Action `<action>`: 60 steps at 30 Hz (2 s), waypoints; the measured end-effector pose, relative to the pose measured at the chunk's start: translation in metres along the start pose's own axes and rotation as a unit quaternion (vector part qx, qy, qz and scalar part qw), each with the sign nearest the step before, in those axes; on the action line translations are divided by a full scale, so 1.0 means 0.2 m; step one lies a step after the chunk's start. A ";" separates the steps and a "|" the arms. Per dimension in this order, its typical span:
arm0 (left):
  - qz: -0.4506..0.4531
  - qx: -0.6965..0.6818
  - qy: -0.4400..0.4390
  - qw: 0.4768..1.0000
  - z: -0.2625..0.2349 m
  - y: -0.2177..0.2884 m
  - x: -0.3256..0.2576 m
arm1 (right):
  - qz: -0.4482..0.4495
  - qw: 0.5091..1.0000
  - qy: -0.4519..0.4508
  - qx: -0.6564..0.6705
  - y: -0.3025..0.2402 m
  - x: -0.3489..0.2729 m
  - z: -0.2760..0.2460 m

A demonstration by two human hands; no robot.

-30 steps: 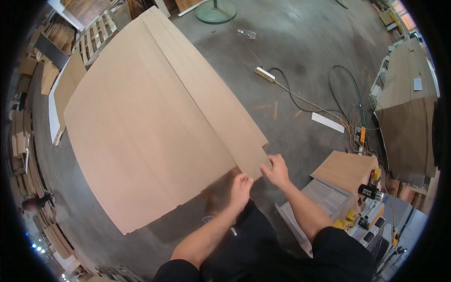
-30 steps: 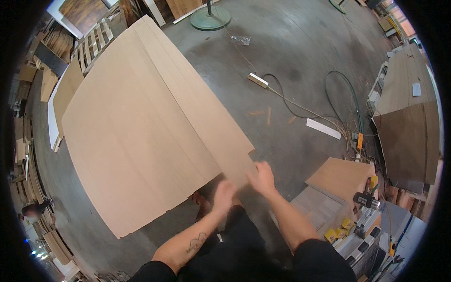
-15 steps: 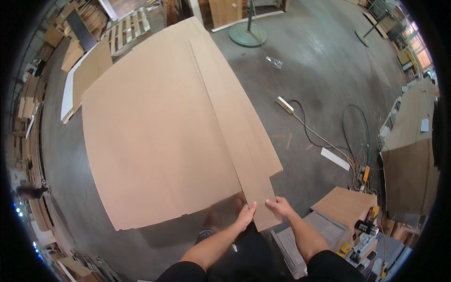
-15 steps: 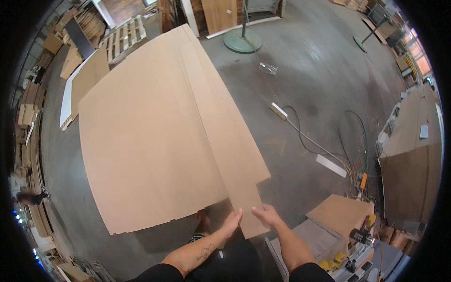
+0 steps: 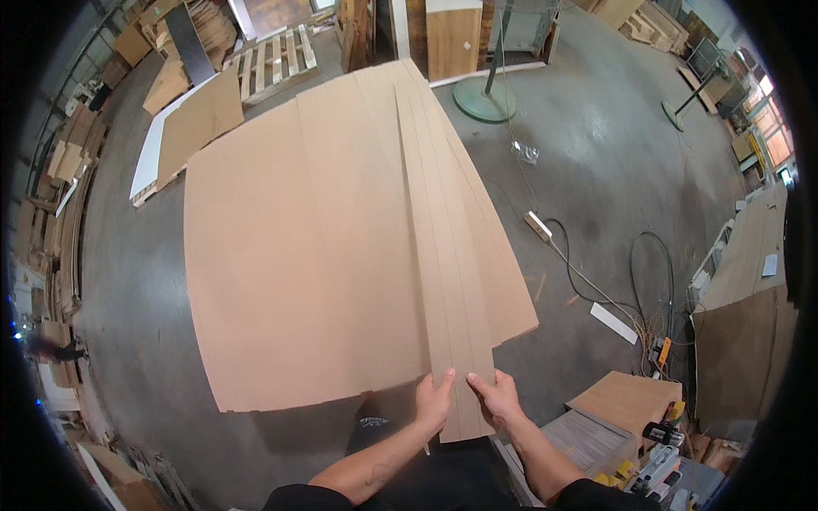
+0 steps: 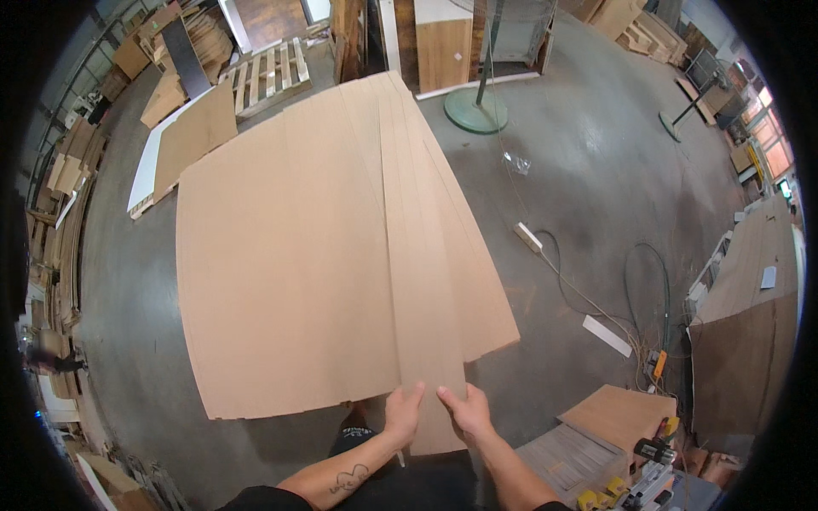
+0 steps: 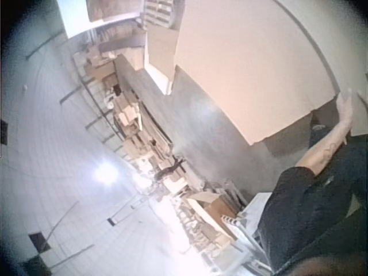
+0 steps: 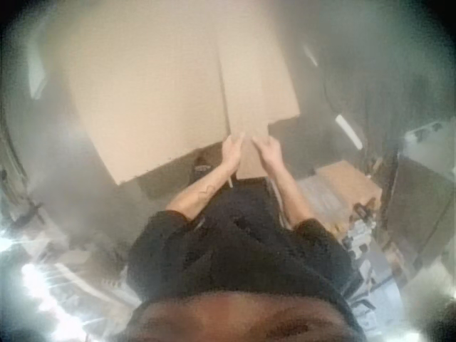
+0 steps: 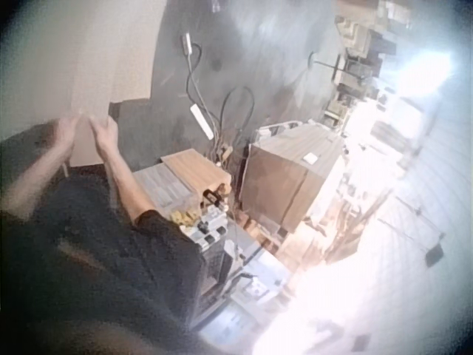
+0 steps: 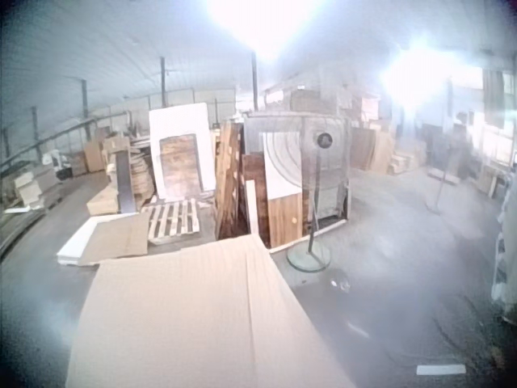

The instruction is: The person moves wooden planks from a table and stacks them onto a larger bundle of wood on the floor, then places a large cardboard sheet over the final stack.

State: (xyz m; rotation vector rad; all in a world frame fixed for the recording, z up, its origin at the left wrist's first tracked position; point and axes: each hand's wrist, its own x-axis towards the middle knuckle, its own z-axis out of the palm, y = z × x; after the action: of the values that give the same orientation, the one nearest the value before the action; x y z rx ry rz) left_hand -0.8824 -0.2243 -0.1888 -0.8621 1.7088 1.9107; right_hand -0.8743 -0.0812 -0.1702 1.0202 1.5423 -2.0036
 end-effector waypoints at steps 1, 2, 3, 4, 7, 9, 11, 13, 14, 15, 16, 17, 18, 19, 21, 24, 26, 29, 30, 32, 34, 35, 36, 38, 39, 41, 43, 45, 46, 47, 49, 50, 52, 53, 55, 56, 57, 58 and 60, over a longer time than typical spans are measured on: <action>0.021 -0.005 -0.002 1.000 -0.05 0.00 0.04 | -0.014 1.000 -0.001 -0.002 -0.01 0.01 0.06; 0.040 -0.009 -0.003 0.999 -0.11 0.00 0.07 | -0.018 1.000 -0.003 0.003 -0.04 -0.01 0.15; 0.040 -0.011 0.000 0.999 -0.18 0.03 0.07 | -0.019 1.000 -0.004 0.006 -0.09 -0.05 0.25; 0.039 -0.012 0.003 0.999 -0.24 0.07 0.08 | -0.020 1.000 -0.005 0.010 -0.11 -0.07 0.34; 0.047 -0.016 0.009 0.999 -0.48 0.18 0.07 | -0.041 0.999 0.005 -0.020 0.00 -0.07 0.56; 0.049 0.012 0.023 0.998 -0.65 0.25 0.07 | -0.064 0.997 0.003 -0.043 0.10 -0.04 0.70; 0.040 0.071 0.053 0.995 -0.82 0.31 0.08 | -0.075 0.995 -0.009 -0.065 0.15 -0.04 0.87; 0.049 0.096 0.080 0.991 -0.98 0.33 0.11 | -0.073 0.993 -0.028 -0.088 0.15 -0.05 1.04; 0.050 0.111 0.092 0.988 -1.06 0.34 0.11 | -0.061 0.992 -0.021 -0.105 0.17 -0.05 1.11; 0.064 0.094 0.099 0.989 -1.12 0.33 0.12 | -0.049 0.991 -0.014 -0.123 0.19 -0.04 1.17; 0.078 0.079 0.106 0.988 -1.18 0.31 0.15 | -0.037 0.989 -0.007 -0.140 0.22 -0.03 1.23; 0.093 0.061 0.109 0.988 -1.22 0.28 0.17 | -0.039 0.990 -0.015 -0.132 0.26 -0.01 1.26; 0.087 0.064 0.114 0.988 -1.27 0.24 0.20 | -0.043 0.991 -0.025 -0.123 0.31 0.03 1.29; 0.082 0.066 0.118 0.987 -1.32 0.20 0.23 | -0.048 0.992 -0.034 -0.113 0.34 0.04 1.31; 0.074 0.053 0.121 0.988 -1.39 0.15 0.25 | -0.050 0.992 -0.059 -0.102 0.27 -0.03 1.41; 0.072 0.027 0.121 0.990 -1.43 0.09 0.26 | -0.072 0.977 -0.035 -0.197 0.41 0.03 1.39; 0.078 0.033 0.140 0.986 -1.45 0.04 0.26 | -0.081 0.956 -0.013 -0.283 0.49 0.08 1.37; 0.053 0.074 0.140 0.986 -1.45 0.06 0.23 | -0.072 0.937 -0.003 -0.343 0.52 0.10 1.36; 0.037 0.103 0.140 0.984 -1.44 0.09 0.22 | -0.063 0.941 -0.008 -0.333 0.51 0.11 1.36; 0.004 0.161 0.140 0.977 -1.42 0.12 0.22 | -0.048 0.955 -0.024 -0.292 0.54 0.14 1.33; -0.017 0.163 0.101 0.981 -1.44 0.02 0.30 | -0.041 0.971 -0.049 -0.230 0.63 0.24 1.27; -0.029 0.165 0.081 0.982 -1.46 -0.06 0.36 | -0.039 0.977 -0.061 -0.199 0.68 0.28 1.24; -0.040 0.190 0.052 0.980 -1.48 -0.15 0.41 | -0.037 0.982 -0.072 -0.168 0.74 0.32 1.21; -0.065 0.239 -0.007 0.969 -1.50 -0.26 0.47 | -0.016 0.984 -0.074 -0.158 0.79 0.32 1.17; -0.081 0.224 -0.028 0.971 -1.50 -0.26 0.45 | 0.004 0.982 -0.063 -0.179 0.79 0.29 1.15; -0.116 0.194 -0.069 0.972 -1.48 -0.26 0.38 | 0.031 0.976 -0.048 -0.210 0.82 0.25 1.12; -0.137 0.154 -0.101 0.973 -1.51 -0.43 0.39 | 0.043 0.971 -0.039 -0.233 0.88 0.22 1.09; -0.163 0.131 -0.116 0.971 -1.52 -0.53 0.38 | 0.073 0.975 -0.053 -0.204 0.93 0.21 1.05; -0.178 0.128 -0.114 0.969 -1.52 -0.58 0.37 | 0.087 0.976 -0.059 -0.189 0.96 0.21 1.03; -0.191 0.125 -0.113 0.967 -1.52 -0.61 0.37 | 0.088 0.977 -0.065 -0.184 1.01 0.23 1.00; -0.231 0.088 -0.143 0.959 -1.49 -0.58 0.35 | 0.089 0.977 -0.075 -0.176 1.11 0.26 0.93; -0.248 0.068 -0.153 0.954 -1.49 -0.56 0.34 | 0.103 0.976 -0.081 -0.173 1.11 0.26 0.93; -0.267 0.140 -0.155 0.941 -1.50 -0.62 0.39 | 0.130 0.973 -0.092 -0.165 1.09 0.26 0.92; -0.277 0.177 -0.156 0.932 -1.51 -0.64 0.40 | 0.124 0.971 -0.079 -0.190 1.06 0.24 0.94; -0.278 0.261 -0.182 0.907 -1.49 -0.48 0.37 | 0.107 0.964 -0.047 -0.237 0.98 0.20 0.96; -0.273 0.303 -0.193 0.892 -1.50 -0.39 0.37 | 0.097 0.969 -0.013 -0.226 1.06 0.20 0.92; -0.261 0.337 -0.227 0.876 -1.52 -0.34 0.39 | 0.086 0.973 0.023 -0.215 1.21 0.19 0.84; -0.250 0.370 -0.257 0.857 -1.56 -0.30 0.41 | 0.076 0.975 0.054 -0.204 1.32 0.17 0.80; -0.168 0.373 -0.231 0.883 -1.64 -0.23 0.46 | 0.111 0.979 0.129 -0.110 1.30 0.04 0.79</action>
State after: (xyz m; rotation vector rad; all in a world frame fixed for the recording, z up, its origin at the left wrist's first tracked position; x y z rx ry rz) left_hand -0.8630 -0.5482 -0.3003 -0.3243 1.6434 0.9739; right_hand -0.7434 -0.3087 -0.3253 1.3334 1.6534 -1.5596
